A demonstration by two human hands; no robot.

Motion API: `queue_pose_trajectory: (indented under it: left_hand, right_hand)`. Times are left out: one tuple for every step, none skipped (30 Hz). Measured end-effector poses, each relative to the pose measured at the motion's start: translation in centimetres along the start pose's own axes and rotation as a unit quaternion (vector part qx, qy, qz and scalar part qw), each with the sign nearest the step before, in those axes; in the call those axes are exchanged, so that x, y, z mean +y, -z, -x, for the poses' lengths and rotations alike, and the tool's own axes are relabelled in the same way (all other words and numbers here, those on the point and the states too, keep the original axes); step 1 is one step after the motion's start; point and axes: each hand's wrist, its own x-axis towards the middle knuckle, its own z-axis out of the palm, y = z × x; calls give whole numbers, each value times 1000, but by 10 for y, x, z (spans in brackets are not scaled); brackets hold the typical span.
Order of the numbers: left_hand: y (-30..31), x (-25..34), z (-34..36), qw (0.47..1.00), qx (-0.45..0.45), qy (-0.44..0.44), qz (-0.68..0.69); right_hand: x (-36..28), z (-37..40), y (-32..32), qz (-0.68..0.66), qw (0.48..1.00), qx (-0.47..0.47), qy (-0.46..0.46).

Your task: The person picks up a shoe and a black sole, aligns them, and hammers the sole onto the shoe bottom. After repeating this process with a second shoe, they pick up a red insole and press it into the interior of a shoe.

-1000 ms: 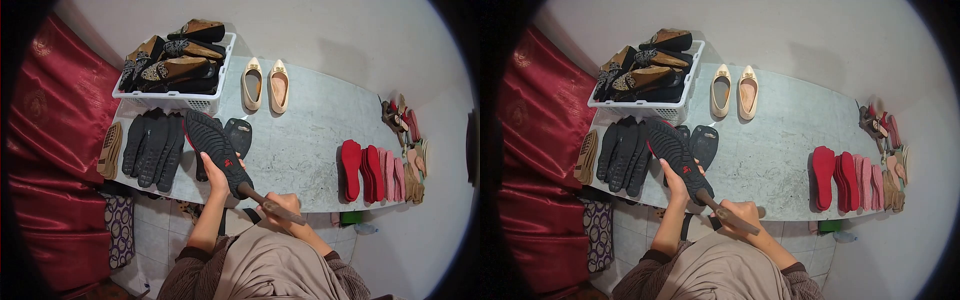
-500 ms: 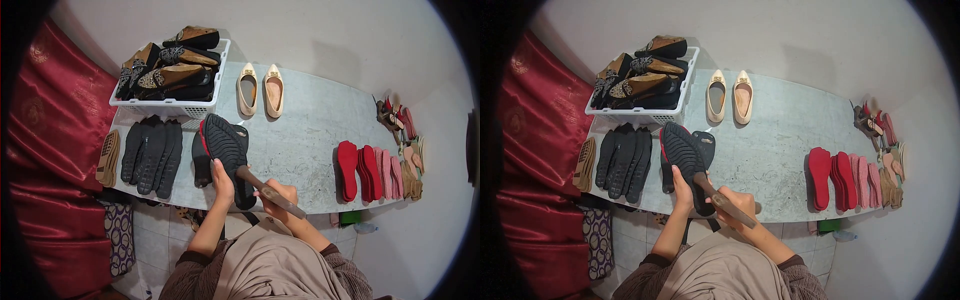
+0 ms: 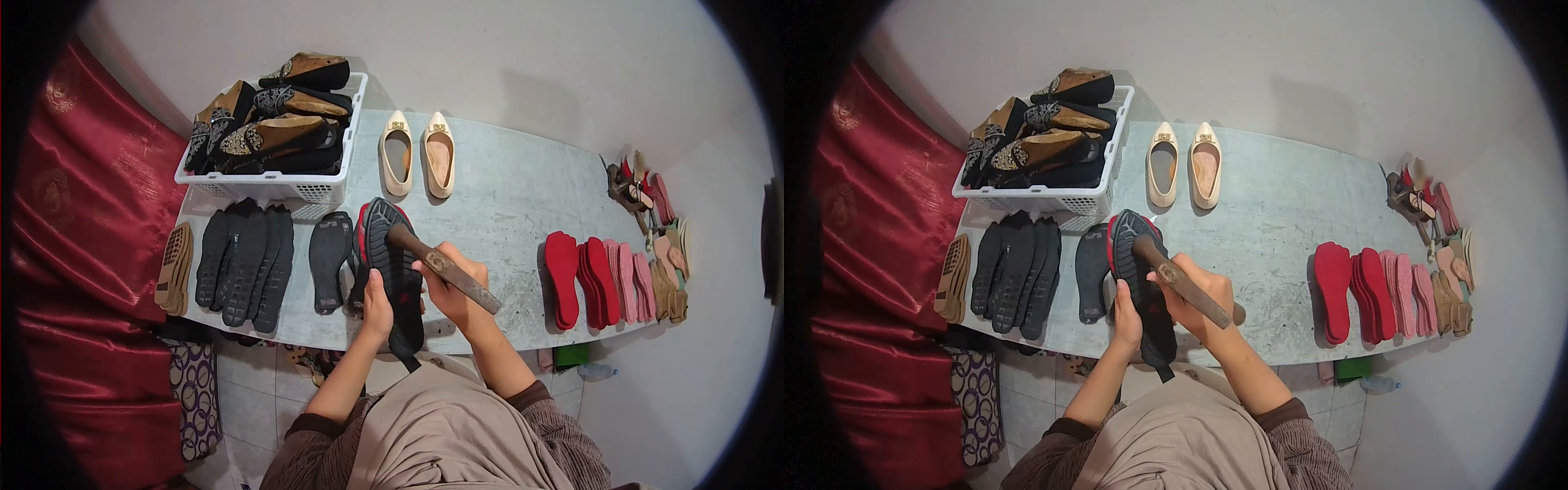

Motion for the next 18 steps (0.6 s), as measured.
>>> queue_pose_trajectory:
  left_hand:
    - [2,0,0,1000,-1,-3,0]
    - [5,-1,0,999,-21,-8,-25]
    - [7,-3,0,998,-40,-11,-50]
    - [8,-7,-2,998,-37,-11,-49]
    - [10,-12,-3,996,-22,-12,-82]
    - [10,-12,-5,993,-8,-16,-116]
    - [9,-11,-5,993,-9,-18,-119]
    - [5,-8,-4,994,-3,-37,-104]
    - [2,-6,-6,995,5,-56,-88]
    - [5,-12,-12,991,27,-93,-88]
    - [10,-14,-15,991,28,-93,-87]
    - [16,-14,-17,1000,21,-17,11]
    - [23,-14,-21,992,12,57,108]
    - [29,-16,-25,989,18,87,122]
    - [32,-14,-25,989,13,85,121]
    - [33,-12,-26,992,25,79,98]
    - [36,-10,-26,994,36,73,75]
    - [42,-17,-28,990,34,51,129]
  right_hand:
    - [-1,-1,-2,0,1000,2,3]
    - [-1,-2,-4,-42,998,54,0]
    - [-1,-2,-7,-84,991,104,-2]
    - [2,-3,-10,-91,990,104,12]
    - [2,-5,-9,-93,990,102,11]
    - [0,-9,-7,-46,998,52,-6]
    - [-1,-13,-5,0,1000,3,-23]
    - [-4,-13,-3,-1,1000,7,-20]
    - [-6,-9,0,-54,998,35,-10]
    - [-6,-4,2,-108,992,60,-3]
    - [-3,1,2,-108,992,59,-3]
    - [4,6,1,-95,993,66,-17]
    - [11,11,-1,-82,993,76,-29]
    - [17,16,-3,-26,995,46,-84]
    - [28,22,-8,-24,995,51,-83]
    - [42,31,-15,62,994,22,-84]
    - [55,41,-22,147,985,-6,-86]
    - [65,51,-29,173,979,-23,-102]
